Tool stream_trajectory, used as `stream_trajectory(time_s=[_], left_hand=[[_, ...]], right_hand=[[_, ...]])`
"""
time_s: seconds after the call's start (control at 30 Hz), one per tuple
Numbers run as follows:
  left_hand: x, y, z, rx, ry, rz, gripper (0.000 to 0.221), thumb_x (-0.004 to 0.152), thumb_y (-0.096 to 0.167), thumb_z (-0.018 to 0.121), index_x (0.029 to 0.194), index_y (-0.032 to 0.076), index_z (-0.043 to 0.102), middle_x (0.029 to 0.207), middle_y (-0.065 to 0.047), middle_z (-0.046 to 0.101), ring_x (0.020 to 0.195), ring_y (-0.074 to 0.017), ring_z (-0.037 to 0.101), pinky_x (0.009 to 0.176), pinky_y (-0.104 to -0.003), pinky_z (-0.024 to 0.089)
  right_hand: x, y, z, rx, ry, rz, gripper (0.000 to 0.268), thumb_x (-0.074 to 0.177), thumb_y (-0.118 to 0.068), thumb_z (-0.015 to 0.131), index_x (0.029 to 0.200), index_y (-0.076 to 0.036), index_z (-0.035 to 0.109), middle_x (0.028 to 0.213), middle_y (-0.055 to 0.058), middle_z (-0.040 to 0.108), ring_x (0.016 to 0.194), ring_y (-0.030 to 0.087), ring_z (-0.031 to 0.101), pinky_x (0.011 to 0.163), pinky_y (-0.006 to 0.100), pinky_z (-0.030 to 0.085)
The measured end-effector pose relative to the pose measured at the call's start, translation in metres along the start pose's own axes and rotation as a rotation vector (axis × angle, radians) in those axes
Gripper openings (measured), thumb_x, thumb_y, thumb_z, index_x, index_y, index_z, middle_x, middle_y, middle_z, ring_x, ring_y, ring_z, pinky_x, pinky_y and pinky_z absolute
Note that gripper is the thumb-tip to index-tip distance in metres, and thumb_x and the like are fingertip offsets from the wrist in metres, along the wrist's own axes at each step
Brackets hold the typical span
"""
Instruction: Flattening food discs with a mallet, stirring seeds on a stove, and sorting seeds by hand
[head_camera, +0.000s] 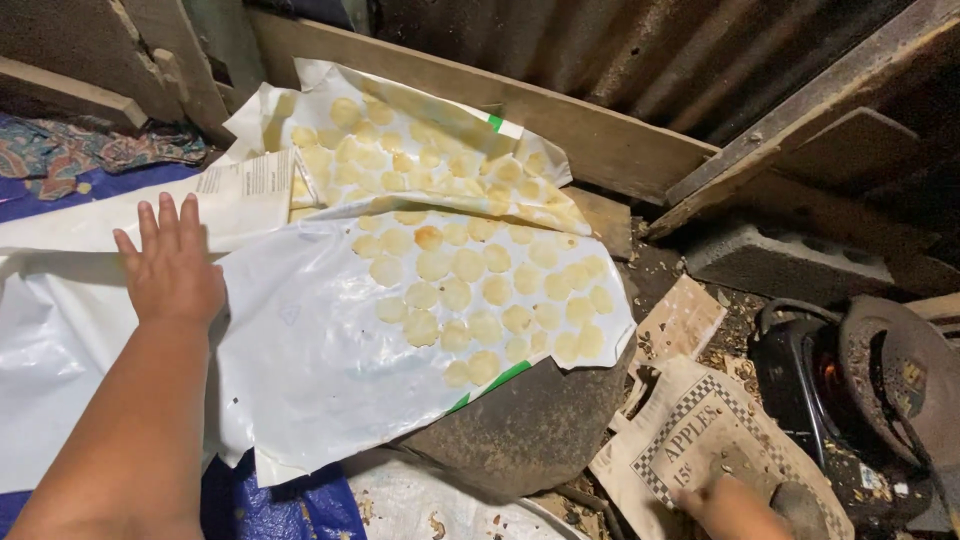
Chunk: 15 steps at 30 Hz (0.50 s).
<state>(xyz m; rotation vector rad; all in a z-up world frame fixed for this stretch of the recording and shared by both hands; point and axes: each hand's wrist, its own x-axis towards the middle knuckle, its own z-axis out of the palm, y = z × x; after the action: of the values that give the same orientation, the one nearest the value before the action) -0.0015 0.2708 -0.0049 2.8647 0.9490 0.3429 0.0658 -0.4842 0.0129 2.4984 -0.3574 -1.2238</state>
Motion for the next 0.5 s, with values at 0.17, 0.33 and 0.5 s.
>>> stream_trajectory(time_s=[0.17, 0.33, 0.5], left_hand=[[0.045, -0.044, 0.084, 0.493, 0.121, -0.026, 0.129, 0.053, -0.007, 0.055, 0.17, 0.025, 0.011, 0.173, -0.009, 0.01, 0.159, -0.0308, 0.002, 0.123, -0.067, -0.01], [0.033, -0.053, 0.093, 0.747, 0.003, -0.219, 0.065, 0.092, 0.023, 0.053, 0.149, 0.052, 0.046, 0.166, 0.019, 0.045, 0.162, -0.013, 0.028, 0.131, -0.061, -0.017], [0.018, -0.097, 0.067, 0.449, 0.427, -0.121, 0.017, 0.108, 0.02, 0.069, 0.123, 0.02, 0.077, 0.095, 0.001, 0.075, 0.086, -0.0193, 0.07, 0.077, -0.034, 0.054]], right_hand=[[-0.072, -0.116, -0.117, 0.911, 0.138, -0.17, 0.038, 0.097, -0.021, 0.069, 0.13, -0.004, 0.063, 0.115, 0.018, 0.07, 0.064, 0.022, 0.069, 0.062, 0.032, 0.061], [-0.022, -0.171, -0.166, 1.429, 0.096, -0.348, 0.079, 0.096, -0.006, 0.066, 0.158, 0.006, 0.02, 0.097, 0.04, 0.068, 0.065, 0.027, 0.069, 0.048, 0.026, 0.054], [0.025, -0.211, -0.173, 1.583, 0.267, -0.144, 0.034, 0.092, -0.006, 0.073, 0.115, 0.012, 0.055, 0.083, 0.019, 0.066, 0.061, 0.025, 0.064, 0.05, 0.033, 0.057]])
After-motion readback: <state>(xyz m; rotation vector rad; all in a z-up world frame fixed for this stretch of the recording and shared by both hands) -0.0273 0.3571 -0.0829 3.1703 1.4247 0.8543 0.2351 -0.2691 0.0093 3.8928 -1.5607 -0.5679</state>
